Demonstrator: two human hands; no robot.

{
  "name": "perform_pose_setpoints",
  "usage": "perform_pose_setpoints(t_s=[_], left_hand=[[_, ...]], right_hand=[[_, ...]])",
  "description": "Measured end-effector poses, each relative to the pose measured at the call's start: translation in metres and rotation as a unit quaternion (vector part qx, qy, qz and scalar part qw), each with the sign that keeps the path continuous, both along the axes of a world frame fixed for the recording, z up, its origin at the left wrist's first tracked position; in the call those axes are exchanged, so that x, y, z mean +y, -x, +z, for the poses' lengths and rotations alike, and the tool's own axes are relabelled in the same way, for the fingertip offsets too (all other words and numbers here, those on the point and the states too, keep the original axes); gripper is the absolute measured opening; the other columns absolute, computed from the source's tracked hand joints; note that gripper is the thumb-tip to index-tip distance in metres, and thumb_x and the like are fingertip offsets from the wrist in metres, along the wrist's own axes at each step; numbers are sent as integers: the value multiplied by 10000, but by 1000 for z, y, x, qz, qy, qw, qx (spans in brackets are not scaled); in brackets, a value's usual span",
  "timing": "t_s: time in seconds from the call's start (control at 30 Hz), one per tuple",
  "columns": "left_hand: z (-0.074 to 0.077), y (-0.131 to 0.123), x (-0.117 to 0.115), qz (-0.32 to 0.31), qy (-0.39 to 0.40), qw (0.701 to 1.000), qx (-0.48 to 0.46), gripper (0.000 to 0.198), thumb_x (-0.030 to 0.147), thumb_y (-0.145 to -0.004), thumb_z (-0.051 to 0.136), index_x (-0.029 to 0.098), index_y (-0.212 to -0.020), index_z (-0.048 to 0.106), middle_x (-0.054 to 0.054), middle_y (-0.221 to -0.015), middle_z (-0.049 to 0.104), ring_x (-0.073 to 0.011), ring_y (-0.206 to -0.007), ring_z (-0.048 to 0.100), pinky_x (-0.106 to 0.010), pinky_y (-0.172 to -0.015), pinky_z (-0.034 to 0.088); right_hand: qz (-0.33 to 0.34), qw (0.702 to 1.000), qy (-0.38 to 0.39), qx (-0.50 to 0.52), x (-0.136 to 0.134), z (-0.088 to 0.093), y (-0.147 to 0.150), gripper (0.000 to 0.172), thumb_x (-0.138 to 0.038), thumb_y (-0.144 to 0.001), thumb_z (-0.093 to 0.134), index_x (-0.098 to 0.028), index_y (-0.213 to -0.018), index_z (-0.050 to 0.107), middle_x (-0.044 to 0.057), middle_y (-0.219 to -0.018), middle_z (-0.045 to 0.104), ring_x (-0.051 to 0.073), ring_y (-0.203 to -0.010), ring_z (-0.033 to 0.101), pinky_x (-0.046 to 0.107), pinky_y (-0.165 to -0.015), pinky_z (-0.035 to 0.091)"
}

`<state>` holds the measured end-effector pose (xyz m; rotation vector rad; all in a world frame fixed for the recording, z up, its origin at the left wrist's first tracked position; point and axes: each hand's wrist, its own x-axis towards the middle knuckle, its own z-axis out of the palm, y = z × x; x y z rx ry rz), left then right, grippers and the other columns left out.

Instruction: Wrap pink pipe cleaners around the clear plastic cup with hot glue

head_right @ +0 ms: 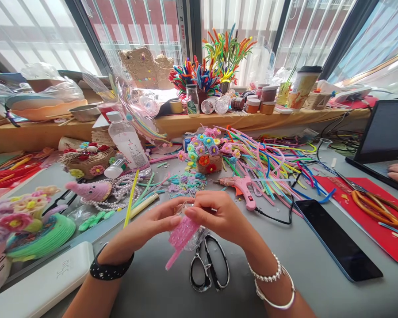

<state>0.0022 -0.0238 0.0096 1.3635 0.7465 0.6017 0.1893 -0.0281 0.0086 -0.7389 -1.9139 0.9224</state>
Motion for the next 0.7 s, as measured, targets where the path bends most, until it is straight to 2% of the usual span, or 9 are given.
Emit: perform_pose_setpoints(t_s=[0.07, 0.17, 0.27, 0.47, 0.57, 0.7], left_hand=[[-1, -2, 0, 32, 14, 999, -19, 408, 446, -759, 615, 260, -1120, 578, -33, -987, 627, -169, -871, 577, -243, -664, 443], [-3, -5, 0, 75, 11, 996, -52, 418, 429, -769, 614, 246, -1139, 547, -22, -919, 611, -137, -780, 568, -227, -638, 423], [-4, -6, 1, 89, 7, 994, -66, 450, 415, -769, 622, 248, -1173, 516, -21, -899, 607, -144, -800, 570, -228, -643, 423], [-3, -5, 1, 72, 8, 995, -73, 505, 468, -754, 617, 240, -1186, 490, -68, -1127, 599, -189, -937, 580, -266, -708, 440], [-4, -7, 0, 66, 12, 996, -62, 587, 478, -682, 680, 230, -1178, 488, -81, -1124, 605, -214, -939, 590, -281, -683, 449], [-6, -11, 2, 131, 15, 990, -57, 563, 417, -668, 712, 200, -1136, 487, -90, -1084, 623, -231, -991, 582, -316, -756, 457]], right_hand=[[-49, 998, -7, 37, 1, -1, 0, 433, -511, -859, 445, -183, -582, 505, -30, -581, 419, 99, -548, 400, 241, -510, 323], [-121, 990, -13, 68, 3, -1, -2, 419, -536, -849, 443, -192, -651, 576, 12, -726, 498, 140, -729, 497, 297, -701, 414], [-116, 992, 9, 55, 3, 1, -4, 328, -465, -834, 519, -198, -665, 609, 39, -844, 532, 166, -853, 530, 351, -828, 425], [-123, 991, 2, 43, 2, 0, -3, 255, -405, -812, 564, -206, -662, 622, 52, -961, 566, 192, -973, 544, 412, -914, 415], [-133, 991, 2, 24, 2, -1, 0, 258, -402, -814, 560, -208, -653, 615, 53, -977, 575, 205, -998, 550, 432, -915, 422], [-195, 980, -13, 26, 2, -3, 3, 267, -465, -817, 539, -223, -728, 609, 70, -1099, 575, 242, -1111, 508, 494, -977, 360]])
